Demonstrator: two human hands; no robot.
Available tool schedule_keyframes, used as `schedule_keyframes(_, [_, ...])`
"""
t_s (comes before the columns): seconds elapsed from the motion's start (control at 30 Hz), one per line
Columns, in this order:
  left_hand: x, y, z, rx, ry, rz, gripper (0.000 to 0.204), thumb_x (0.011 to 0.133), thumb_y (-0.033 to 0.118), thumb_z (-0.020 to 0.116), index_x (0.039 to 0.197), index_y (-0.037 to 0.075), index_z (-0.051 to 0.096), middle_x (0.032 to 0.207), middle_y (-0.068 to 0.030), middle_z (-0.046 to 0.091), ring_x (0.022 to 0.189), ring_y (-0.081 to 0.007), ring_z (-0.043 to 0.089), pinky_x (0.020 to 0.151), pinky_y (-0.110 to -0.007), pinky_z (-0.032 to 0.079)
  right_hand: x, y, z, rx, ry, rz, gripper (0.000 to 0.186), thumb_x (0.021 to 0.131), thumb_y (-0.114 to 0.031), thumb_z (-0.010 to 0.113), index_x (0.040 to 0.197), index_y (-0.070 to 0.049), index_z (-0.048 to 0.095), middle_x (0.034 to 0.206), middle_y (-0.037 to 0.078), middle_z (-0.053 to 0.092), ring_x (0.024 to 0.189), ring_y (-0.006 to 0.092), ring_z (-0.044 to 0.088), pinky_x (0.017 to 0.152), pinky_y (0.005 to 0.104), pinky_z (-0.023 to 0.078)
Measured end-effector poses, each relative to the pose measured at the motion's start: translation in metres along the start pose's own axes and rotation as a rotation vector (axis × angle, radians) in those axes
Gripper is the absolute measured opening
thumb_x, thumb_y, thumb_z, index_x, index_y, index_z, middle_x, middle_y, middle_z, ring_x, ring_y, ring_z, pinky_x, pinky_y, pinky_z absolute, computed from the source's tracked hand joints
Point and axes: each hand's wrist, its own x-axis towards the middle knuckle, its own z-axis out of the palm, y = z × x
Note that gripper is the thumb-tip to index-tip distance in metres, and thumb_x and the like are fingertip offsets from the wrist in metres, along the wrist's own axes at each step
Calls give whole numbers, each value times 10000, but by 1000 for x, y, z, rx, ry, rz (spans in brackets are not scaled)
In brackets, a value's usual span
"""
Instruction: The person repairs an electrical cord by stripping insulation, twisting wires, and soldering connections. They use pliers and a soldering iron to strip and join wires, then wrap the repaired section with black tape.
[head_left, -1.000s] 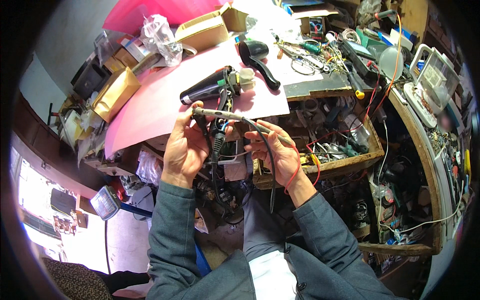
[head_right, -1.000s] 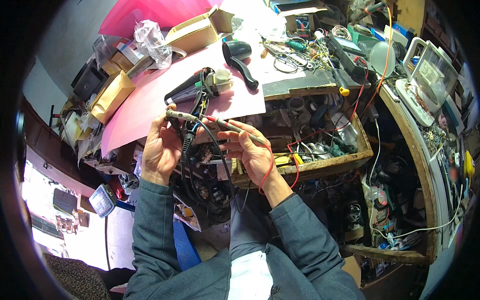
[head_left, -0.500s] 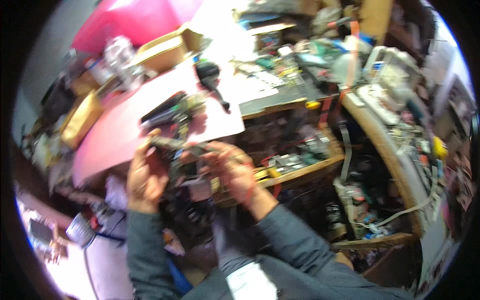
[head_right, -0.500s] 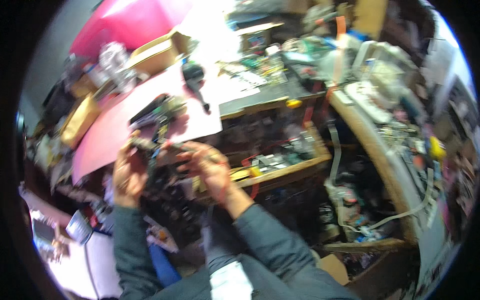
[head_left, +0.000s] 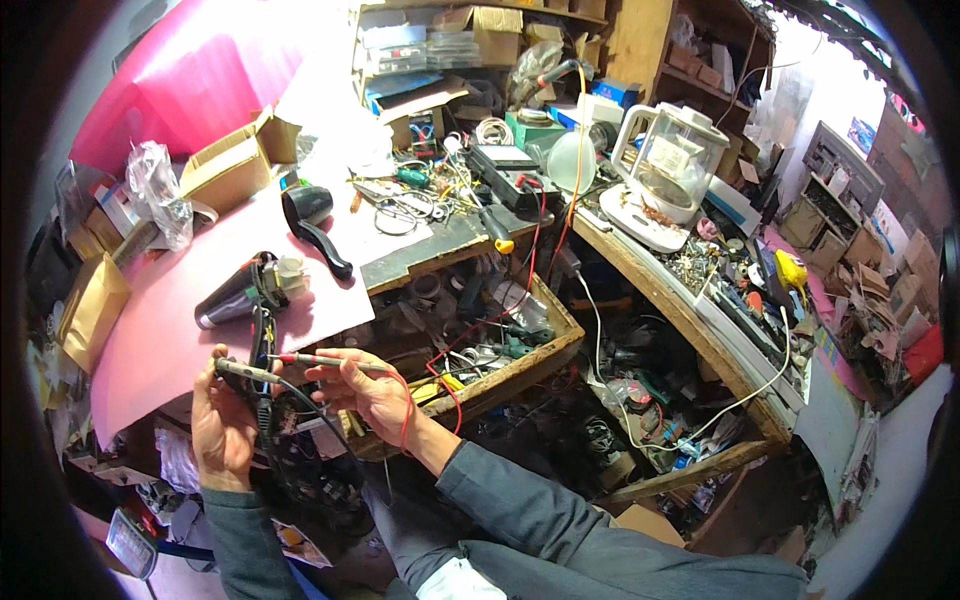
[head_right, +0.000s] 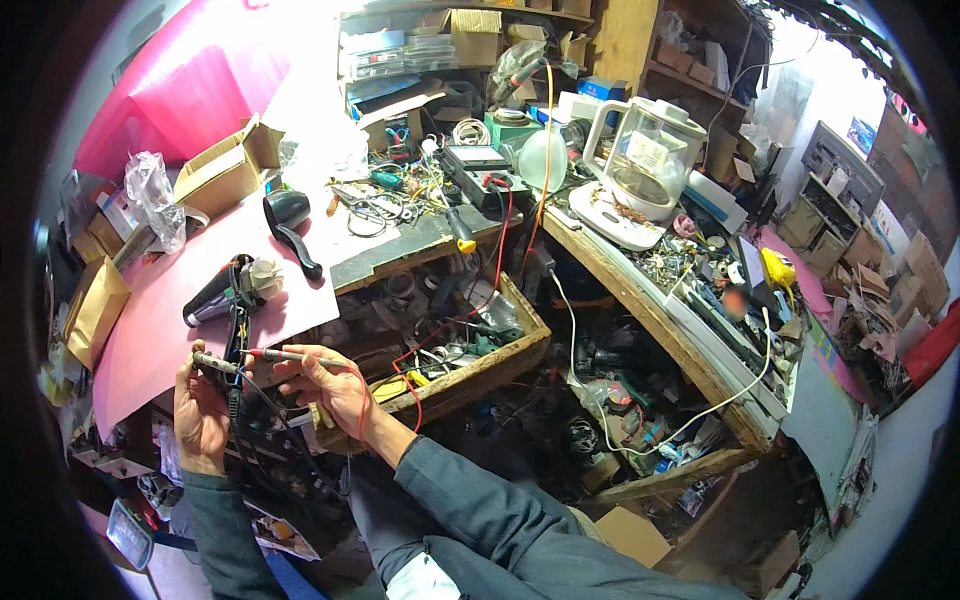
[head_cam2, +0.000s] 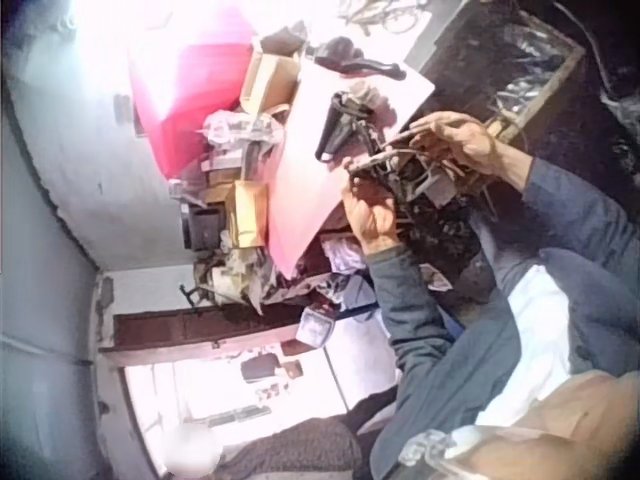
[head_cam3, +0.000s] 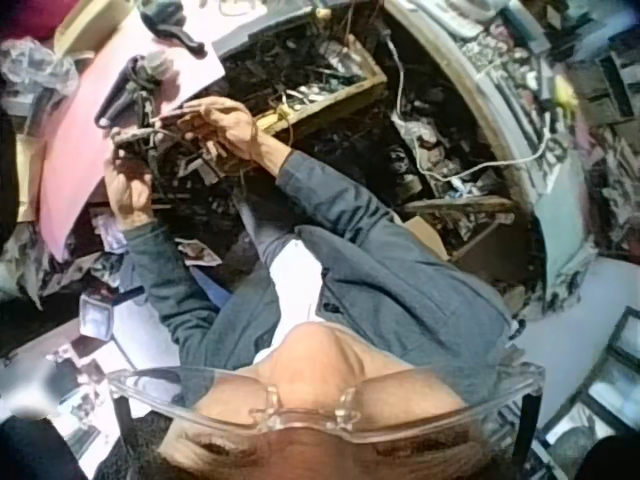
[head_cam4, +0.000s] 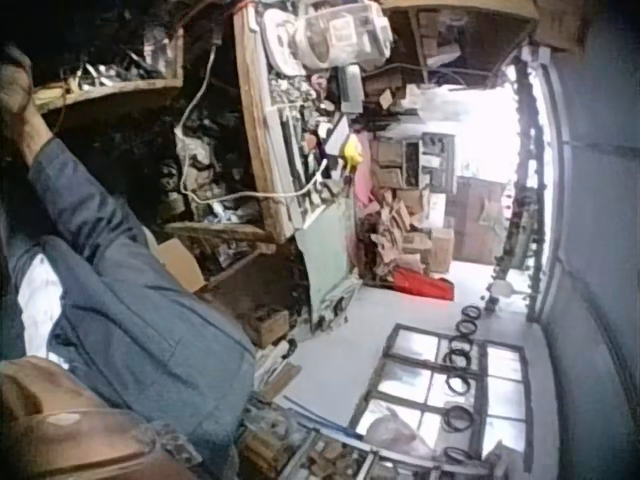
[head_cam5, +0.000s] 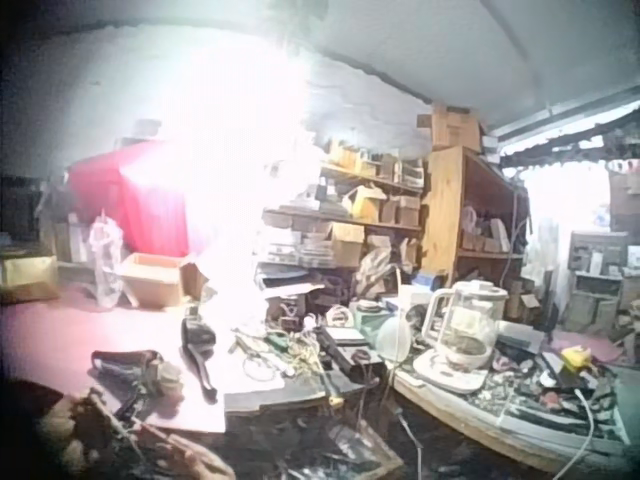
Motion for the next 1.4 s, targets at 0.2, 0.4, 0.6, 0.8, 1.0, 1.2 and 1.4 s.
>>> schedule_keyframes(0.2, [1,-21,-25,80,-8,15,287,1004,235,561,1209,37,598,1086,-139,676,1048,-348,661,899,-479,549,-6,-5,-1,82,186,-69,337,1032,-338,524,1199,-57,606,1032,127,715,912,228,708,812,377,587])
schedule_keyframes(0.4, [-9,-25,-9,152,-50,53,265,982,200,575,1138,-13,587,1102,-157,668,1026,-338,679,881,-492,591,-4,-19,-3,16,-23,-172,319,1045,-284,487,1245,-46,558,1073,202,696,920,311,704,773,415,596])
schedule_keyframes(0.6, [-15,-21,2,157,-15,70,216,1005,170,553,1123,-3,607,992,-113,675,891,-218,687,826,-413,609,-6,-60,61,-479,-150,38,268,882,-10,717,1144,-18,662,975,87,710,797,128,701,633,254,574])
schedule_keyframes(0.8, [-12,-22,0,178,-56,79,152,991,114,572,1078,-2,621,959,-96,673,909,-194,669,806,-385,605,-16,-59,59,-715,-78,-47,180,885,-11,720,1064,-20,700,866,6,700,715,23,605,597,175,477])
schedule_keyframes(1.0, [-10,-23,-6,238,-28,72,138,983,83,574,1064,-18,622,952,-98,669,887,-186,667,820,-409,612,-13,-56,51,-828,-84,-198,218,880,-19,730,1096,-23,699,879,-3,699,736,18,573,644,181,468])
schedule_keyframes(1.2, [-9,-23,-11,211,-42,88,181,975,120,576,1073,-28,608,943,-113,665,906,-220,684,829,-459,612,-13,-53,44,-813,50,-317,316,1015,-236,596,1266,-53,654,875,3,654,756,50,544,684,215,453])
schedule_keyframes(1.4, [-10,-13,-16,208,-52,46,194,968,153,590,1069,-12,606,919,-114,656,933,-343,702,819,-502,612,-3,-33,30,-844,126,-451,373,1032,-335,556,1166,-28,720,788,-13,524,689,81,459,649,238,391])
